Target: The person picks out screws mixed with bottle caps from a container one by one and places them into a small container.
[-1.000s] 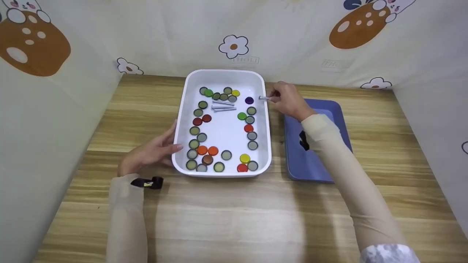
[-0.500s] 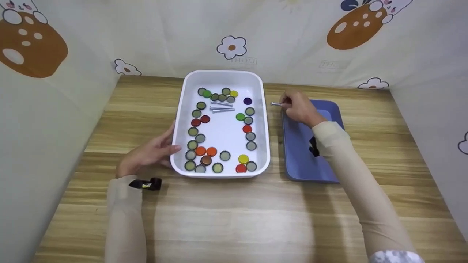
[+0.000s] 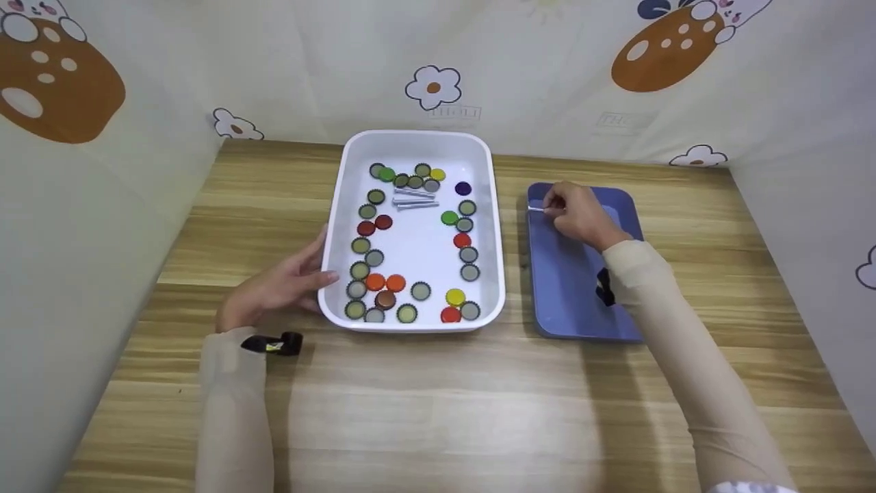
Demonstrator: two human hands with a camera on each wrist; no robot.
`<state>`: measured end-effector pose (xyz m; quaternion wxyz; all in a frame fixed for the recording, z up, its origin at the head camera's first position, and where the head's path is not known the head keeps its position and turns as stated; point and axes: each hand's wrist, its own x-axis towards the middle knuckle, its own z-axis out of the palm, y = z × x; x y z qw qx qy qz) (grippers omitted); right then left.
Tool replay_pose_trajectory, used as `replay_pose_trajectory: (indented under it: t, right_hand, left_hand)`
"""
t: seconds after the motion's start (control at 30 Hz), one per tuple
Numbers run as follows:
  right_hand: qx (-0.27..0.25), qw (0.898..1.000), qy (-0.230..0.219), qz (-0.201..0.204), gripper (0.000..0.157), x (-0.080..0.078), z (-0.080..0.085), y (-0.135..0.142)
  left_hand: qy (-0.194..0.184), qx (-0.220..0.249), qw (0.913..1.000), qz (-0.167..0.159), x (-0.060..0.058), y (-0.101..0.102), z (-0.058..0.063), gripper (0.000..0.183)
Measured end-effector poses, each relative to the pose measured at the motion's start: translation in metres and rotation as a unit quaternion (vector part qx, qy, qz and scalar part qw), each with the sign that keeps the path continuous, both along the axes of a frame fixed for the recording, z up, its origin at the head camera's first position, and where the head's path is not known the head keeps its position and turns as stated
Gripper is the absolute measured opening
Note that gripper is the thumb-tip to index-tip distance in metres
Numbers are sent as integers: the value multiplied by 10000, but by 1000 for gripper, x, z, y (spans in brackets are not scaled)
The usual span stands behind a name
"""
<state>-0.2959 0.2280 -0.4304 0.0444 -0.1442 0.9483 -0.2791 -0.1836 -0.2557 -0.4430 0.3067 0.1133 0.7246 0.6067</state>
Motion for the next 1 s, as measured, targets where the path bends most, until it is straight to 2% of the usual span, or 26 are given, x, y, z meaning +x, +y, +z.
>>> replay_pose_trajectory:
  t: [0.33,0.53,0.77,1.0]
  right_hand:
    - [-116,9985,-321,-418,9,8,-3,17]
    - [1,9974,-420,-583,9,9,-1,27]
    - [176,9989,-142,-399,7,12,-5,37]
    - [232,9984,-263,-451,8,17,-9,44]
  left_hand:
    - [-29,-110,9999,18,0,1,-1,85]
    - [7,-77,10000,29,0,1,1,85]
    - [82,10,10000,-19,0,0,-1,86]
    - [9,1,10000,53,0,1,0,88]
